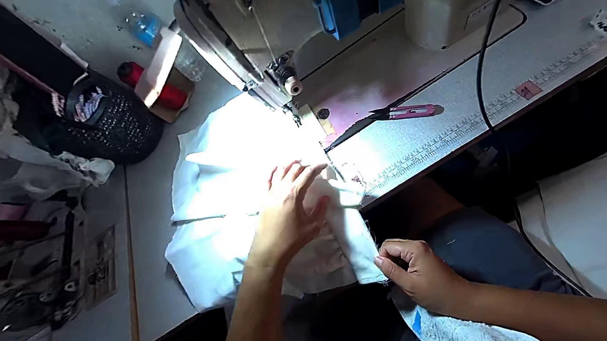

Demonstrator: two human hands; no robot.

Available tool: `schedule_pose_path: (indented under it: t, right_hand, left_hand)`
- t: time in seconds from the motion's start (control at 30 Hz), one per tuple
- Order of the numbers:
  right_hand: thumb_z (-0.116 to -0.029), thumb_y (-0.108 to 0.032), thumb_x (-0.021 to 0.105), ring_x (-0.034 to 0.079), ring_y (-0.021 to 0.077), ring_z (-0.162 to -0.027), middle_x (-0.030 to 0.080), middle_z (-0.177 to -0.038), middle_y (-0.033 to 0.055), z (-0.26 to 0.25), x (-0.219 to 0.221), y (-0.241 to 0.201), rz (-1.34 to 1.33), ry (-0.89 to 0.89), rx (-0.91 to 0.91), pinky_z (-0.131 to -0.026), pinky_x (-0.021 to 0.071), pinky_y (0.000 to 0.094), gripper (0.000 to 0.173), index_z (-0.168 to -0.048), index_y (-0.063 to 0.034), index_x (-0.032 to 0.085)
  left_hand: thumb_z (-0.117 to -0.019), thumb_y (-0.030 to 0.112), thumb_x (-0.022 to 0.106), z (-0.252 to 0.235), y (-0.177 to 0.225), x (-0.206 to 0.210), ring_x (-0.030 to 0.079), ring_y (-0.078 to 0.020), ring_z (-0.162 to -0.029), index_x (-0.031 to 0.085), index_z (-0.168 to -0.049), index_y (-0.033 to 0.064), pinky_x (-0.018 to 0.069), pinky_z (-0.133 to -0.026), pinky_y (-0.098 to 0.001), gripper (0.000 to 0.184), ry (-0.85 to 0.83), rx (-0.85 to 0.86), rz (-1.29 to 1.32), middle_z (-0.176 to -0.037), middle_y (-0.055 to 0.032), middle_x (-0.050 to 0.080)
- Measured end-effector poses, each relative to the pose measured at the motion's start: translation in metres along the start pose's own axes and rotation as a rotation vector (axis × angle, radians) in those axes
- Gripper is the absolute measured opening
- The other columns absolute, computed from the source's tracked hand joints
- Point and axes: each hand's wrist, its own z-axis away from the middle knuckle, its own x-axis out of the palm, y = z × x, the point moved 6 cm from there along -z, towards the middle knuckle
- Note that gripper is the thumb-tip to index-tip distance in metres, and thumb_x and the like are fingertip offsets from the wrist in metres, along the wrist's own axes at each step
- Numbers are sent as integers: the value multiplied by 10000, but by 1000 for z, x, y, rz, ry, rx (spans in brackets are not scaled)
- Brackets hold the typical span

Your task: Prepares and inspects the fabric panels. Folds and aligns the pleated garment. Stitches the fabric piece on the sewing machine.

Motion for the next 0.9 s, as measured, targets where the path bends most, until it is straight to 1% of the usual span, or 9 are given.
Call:
schedule_pose_path:
  t: [0.1, 0.2, 0.33, 0.43, 0.5, 0.6, 0.67, 0.77, 0.9]
  right_hand:
    - [-1014, -195, 551, 566, 48, -711, 615, -761, 22, 0, -1, 0, -2, -13, -5, -667, 465, 223, 275, -819, -37, 664]
    - [-1020, -205, 547, 572, 70, -727, 620, -774, 31, -1, -1, 3, -18, -31, -9, -695, 460, 266, 290, -812, -37, 657]
    - [-1016, -216, 555, 547, 38, -705, 601, -755, 8, -2, 1, 7, -21, -32, -5, -666, 442, 230, 288, -804, -46, 650]
    - [-1014, -220, 563, 546, 23, -708, 602, -758, 1, -1, 2, 7, -20, -24, 4, -668, 444, 207, 280, -815, -50, 661]
    - [-1011, -212, 561, 562, 31, -721, 621, -770, 10, -1, 1, 7, -18, -22, 4, -679, 456, 217, 274, -825, -45, 673]
    - [-1013, -201, 549, 551, 34, -714, 601, -766, 9, -2, 1, 6, -16, -32, -7, -666, 445, 217, 279, -806, -45, 653]
    - [-1017, -203, 545, 568, 59, -736, 616, -779, 26, -1, 0, 5, -6, -37, -1, -696, 455, 248, 282, -821, -35, 661]
    - [-1017, -221, 559, 569, 78, -741, 617, -782, 38, 0, 0, 5, -2, -48, 27, -710, 454, 267, 287, -828, -30, 661]
    - [-1003, -178, 545, 554, 51, -727, 604, -776, 30, -1, -1, 5, -27, -50, -6, -668, 443, 223, 269, -800, -28, 639]
  left_hand:
    - [-848, 266, 739, 7, 10, -18, 688, -249, -944, 766, -905, 128, 408, -1069, -579, 152, -72, 31, -51, -859, -35, 726]
    - [-769, 186, 710, 37, 41, -26, 670, -291, -920, 696, -734, 142, 476, -915, -576, 58, -160, -5, -147, -863, -50, 686]
    - [-806, 226, 692, 73, 75, -5, 690, -289, -988, 708, -791, 114, 579, -762, -468, 115, -192, -48, -93, -1072, -83, 716]
    - [-935, 398, 621, 73, 71, -15, 656, -216, -743, 689, -1142, 63, 539, -597, -390, 400, 4, -143, -49, -1030, -106, 704]
    - [-911, 477, 625, 69, 60, -15, 690, -317, -880, 622, -1356, 45, 541, -746, -531, 620, -43, -220, -166, -1073, -145, 706]
    - [-872, 352, 713, 66, 65, -12, 670, -322, -815, 737, -981, 86, 447, -857, -602, 288, -62, -190, -268, -802, -74, 692]
    - [-851, 219, 694, 67, 82, -12, 658, -326, -817, 680, -762, 115, 420, -892, -612, 138, -32, -132, -326, -729, -61, 649]
    - [-828, 98, 655, 77, 102, 1, 683, -318, -928, 678, -734, 107, 478, -903, -550, 97, -81, -64, -280, -851, -85, 687]
    - [-928, 183, 560, 94, 117, 22, 636, -181, -668, 646, -794, 114, 513, -644, -340, 174, -57, -10, -51, -733, -29, 627]
